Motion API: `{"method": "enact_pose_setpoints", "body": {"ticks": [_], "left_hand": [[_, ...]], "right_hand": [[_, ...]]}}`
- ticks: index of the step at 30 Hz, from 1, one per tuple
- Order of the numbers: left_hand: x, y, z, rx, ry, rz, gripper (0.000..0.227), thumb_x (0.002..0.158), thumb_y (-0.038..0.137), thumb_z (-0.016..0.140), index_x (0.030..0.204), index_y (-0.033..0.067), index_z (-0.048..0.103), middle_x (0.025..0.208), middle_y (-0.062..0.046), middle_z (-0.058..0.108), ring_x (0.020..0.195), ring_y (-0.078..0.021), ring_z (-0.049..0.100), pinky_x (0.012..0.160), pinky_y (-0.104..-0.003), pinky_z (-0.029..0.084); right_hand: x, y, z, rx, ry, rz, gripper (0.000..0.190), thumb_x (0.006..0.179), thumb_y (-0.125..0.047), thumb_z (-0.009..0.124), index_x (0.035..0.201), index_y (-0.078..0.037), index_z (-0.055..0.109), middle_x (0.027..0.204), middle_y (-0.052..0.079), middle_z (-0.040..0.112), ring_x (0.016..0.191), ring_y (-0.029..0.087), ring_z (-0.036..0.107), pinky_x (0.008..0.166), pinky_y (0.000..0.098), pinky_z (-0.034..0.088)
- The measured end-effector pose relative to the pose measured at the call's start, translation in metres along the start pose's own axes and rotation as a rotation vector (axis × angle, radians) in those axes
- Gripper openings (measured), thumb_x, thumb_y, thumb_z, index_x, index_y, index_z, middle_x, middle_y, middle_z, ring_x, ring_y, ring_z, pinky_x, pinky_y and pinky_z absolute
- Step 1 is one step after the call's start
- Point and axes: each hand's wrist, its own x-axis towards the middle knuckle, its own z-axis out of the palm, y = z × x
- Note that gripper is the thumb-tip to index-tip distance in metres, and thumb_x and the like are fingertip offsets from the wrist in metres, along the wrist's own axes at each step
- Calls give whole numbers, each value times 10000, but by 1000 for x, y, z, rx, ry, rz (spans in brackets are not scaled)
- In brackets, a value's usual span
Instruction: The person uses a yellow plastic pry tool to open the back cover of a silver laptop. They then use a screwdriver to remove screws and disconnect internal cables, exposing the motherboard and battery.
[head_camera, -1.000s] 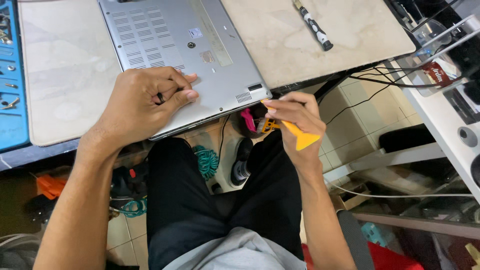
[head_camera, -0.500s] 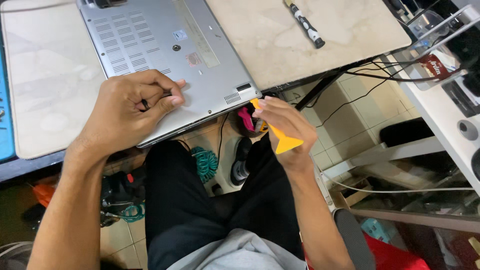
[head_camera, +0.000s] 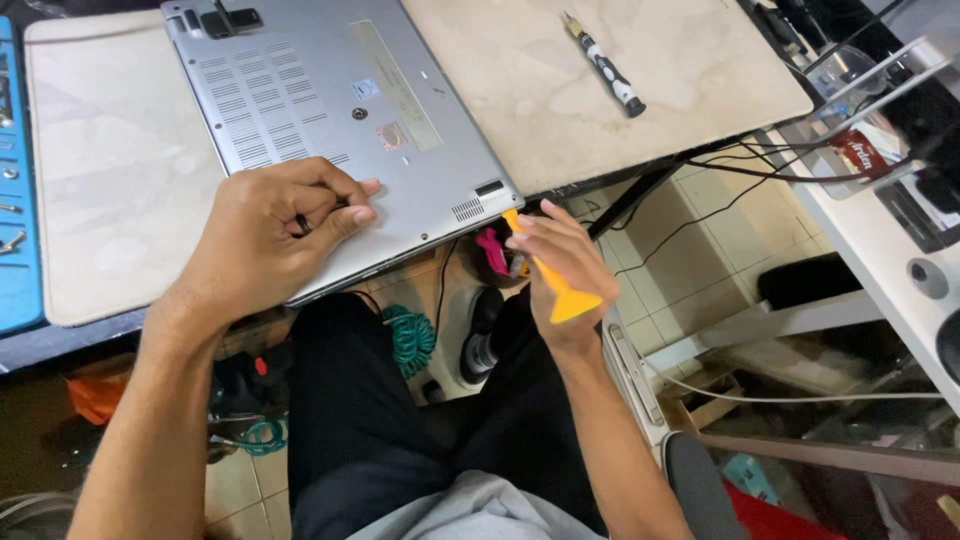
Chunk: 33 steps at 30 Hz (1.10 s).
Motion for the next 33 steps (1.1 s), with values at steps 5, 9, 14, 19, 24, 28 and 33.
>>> {"method": "enact_pose_setpoints", "body": {"ticks": [5, 9, 14, 19, 24, 28, 33], "left_hand": [[-1, 8, -3, 156, 14, 24, 519, 1133, 71, 783, 643, -38, 652, 1200, -191, 790, 969, -283, 810, 737, -353, 605], [1, 42, 0, 673, -53, -202, 525, 1151, 415, 784, 999, -84, 846, 1579, -204, 694, 988, -322, 800, 801, -484, 727], [7, 44, 61, 905, 46, -85, 538, 1173, 515, 661, 1405, 30, 701, 1561, -202, 697, 1435, -387, 670, 1229, -568, 527], [1, 37, 76, 1182, 187, -84, 671, 1203, 726, 594, 1379, 106, 784, 1520, -99, 796, 1476, -310, 714, 1263, -487, 505], [-10, 24, 57, 1262, 327, 75, 378, 1206, 507, 714, 1182, 140, 801, 1241, 12, 832, 1170, -204, 804, 942, -362, 589], [-14, 33, 59, 1299, 289, 31, 381, 1232, 502, 673, 1209, 144, 802, 1279, 8, 846, 1213, -200, 805, 1010, -390, 597], [-8, 46, 68, 959, 82, 139, 466, 1198, 441, 628, 1465, 78, 746, 1555, -123, 768, 1480, -325, 692, 1171, -508, 543]], "right_hand": [[13, -9, -3, 160, 82, 283, 211, 1065, 120, 788, 1191, -9, 678, 1173, 250, 825, 1195, 395, 853, 1090, 420, 735], [26, -26, 1, 207, 126, 379, 228, 1072, 36, 797, 1161, -22, 595, 1150, 287, 816, 1172, 393, 858, 1125, 468, 730], [33, -27, -2, 250, 66, 456, 149, 1112, -2, 744, 1168, -27, 607, 1193, 255, 804, 1299, 461, 823, 1256, 521, 667], [34, -25, -3, 241, 57, 482, 141, 1096, 21, 769, 1144, -26, 645, 1124, 189, 776, 1267, 428, 850, 1189, 440, 708], [30, -49, 10, 176, -5, 265, 218, 1049, 71, 796, 1142, -1, 612, 1101, 238, 802, 1133, 340, 852, 1170, 499, 726], [17, -69, 19, 199, -16, 295, 241, 1037, 96, 806, 1158, -35, 643, 1131, 189, 796, 1170, 363, 867, 1194, 503, 725], [22, -75, 15, 359, -40, 414, 165, 1059, 37, 781, 1154, -20, 658, 1142, 238, 820, 1234, 452, 857, 1242, 534, 705]]}}
